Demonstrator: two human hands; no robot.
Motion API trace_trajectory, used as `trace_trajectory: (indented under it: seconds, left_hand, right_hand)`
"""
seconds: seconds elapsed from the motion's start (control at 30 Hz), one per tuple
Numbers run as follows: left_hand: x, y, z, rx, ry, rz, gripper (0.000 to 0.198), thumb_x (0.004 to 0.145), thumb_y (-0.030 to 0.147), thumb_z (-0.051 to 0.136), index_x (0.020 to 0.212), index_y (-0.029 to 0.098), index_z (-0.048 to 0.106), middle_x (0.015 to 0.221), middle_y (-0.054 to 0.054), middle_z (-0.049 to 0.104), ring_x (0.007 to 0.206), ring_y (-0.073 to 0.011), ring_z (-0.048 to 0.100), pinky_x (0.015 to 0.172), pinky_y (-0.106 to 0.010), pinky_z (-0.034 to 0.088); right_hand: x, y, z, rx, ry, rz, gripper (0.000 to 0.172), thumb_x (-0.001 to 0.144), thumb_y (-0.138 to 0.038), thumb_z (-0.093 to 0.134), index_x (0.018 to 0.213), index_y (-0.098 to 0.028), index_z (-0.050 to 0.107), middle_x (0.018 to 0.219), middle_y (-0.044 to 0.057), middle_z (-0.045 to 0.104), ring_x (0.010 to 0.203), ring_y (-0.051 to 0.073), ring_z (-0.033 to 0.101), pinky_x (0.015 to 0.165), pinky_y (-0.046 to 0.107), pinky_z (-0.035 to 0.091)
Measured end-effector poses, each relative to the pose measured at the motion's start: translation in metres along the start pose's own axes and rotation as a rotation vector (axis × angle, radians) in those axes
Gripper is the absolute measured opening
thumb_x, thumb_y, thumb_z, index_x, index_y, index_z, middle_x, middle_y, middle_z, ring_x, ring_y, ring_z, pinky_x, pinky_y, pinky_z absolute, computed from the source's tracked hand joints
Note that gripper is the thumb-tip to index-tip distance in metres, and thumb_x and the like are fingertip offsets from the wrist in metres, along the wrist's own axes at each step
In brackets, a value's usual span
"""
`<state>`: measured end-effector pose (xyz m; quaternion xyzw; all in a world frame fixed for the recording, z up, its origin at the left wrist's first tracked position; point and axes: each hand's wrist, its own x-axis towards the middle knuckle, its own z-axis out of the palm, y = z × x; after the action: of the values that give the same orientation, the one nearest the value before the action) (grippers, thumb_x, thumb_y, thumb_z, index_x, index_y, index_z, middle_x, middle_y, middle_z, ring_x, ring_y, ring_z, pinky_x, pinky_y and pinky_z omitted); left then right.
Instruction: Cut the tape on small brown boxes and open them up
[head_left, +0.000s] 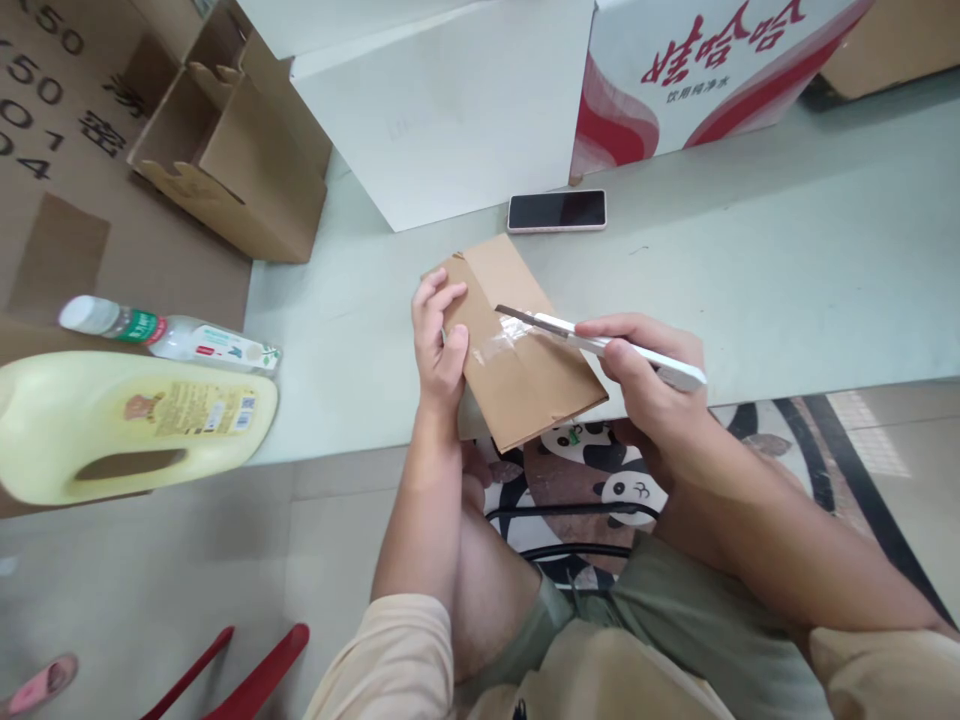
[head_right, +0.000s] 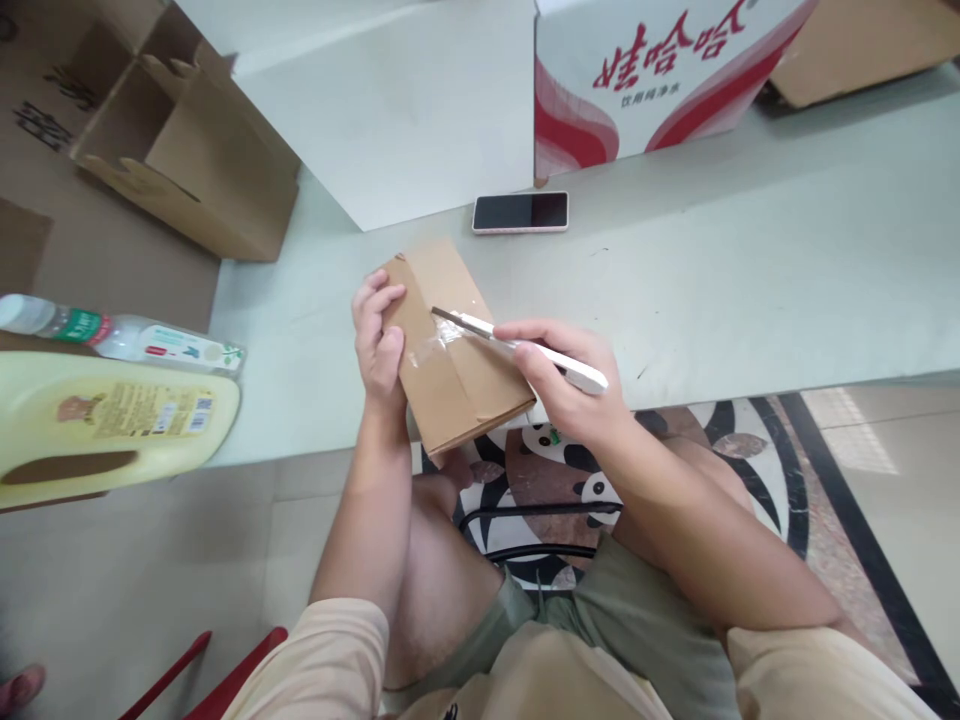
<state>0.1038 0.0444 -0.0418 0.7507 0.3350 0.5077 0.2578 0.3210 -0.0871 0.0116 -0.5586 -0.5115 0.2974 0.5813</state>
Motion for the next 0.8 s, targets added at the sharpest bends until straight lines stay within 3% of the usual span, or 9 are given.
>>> trace_trajectory:
  seconds: [0.4, 0.63, 0.73, 0.8]
  left_hand:
    - [-0.003, -0.003, 0.004, -0.008, 0.033, 0.005, 0.052, 0.096, 0.067, 0.045, 0.126, 0.029, 0.064, 0.146, -0.01, 0.053, 0.147, -0.0326, 0.044, 0.125, -0.055, 0.033]
    - [-0.002, -0.006, 0.001, 0.019, 0.019, 0.014, 0.055, 0.096, 0.068, 0.043, 0.128, 0.029, 0.063, 0.146, -0.01, 0.054, 0.145, -0.0327, 0.046, 0.123, -0.053, 0.036]
    - [-0.002, -0.007, 0.001, 0.006, 0.032, 0.021, 0.054, 0.096, 0.067, 0.044, 0.128, 0.028, 0.063, 0.145, -0.01, 0.054, 0.145, -0.0328, 0.046, 0.123, -0.053, 0.035]
    - [-0.003, -0.007, 0.0, -0.013, 0.042, 0.038, 0.051, 0.097, 0.064, 0.045, 0.129, 0.029, 0.064, 0.145, -0.01, 0.054, 0.145, -0.0322, 0.046, 0.124, -0.052, 0.033]
  right_hand:
    - [0.005, -0.003, 0.008, 0.206, 0.0, 0.213, 0.021, 0.088, -0.034, 0.063, 0.082, -0.021, 0.079, 0.049, -0.004, 0.046, 0.043, 0.008, 0.037, 0.043, 0.024, 0.029]
    - [0.01, 0.002, -0.004, 0.359, 0.053, 0.2, 0.02, 0.082, -0.034, 0.066, 0.069, -0.021, 0.075, 0.041, -0.004, 0.039, 0.037, 0.009, 0.032, 0.038, 0.027, 0.02]
    - [0.016, 0.011, -0.016, 0.463, 0.139, 0.156, 0.023, 0.081, -0.043, 0.068, 0.068, -0.024, 0.072, 0.041, -0.006, 0.034, 0.035, 0.009, 0.029, 0.037, 0.027, 0.019]
    - [0.022, 0.021, -0.023, 0.384, 0.268, 0.121, 0.028, 0.087, -0.05, 0.062, 0.077, -0.025, 0.072, 0.047, -0.006, 0.043, 0.037, 0.009, 0.031, 0.038, 0.026, 0.021]
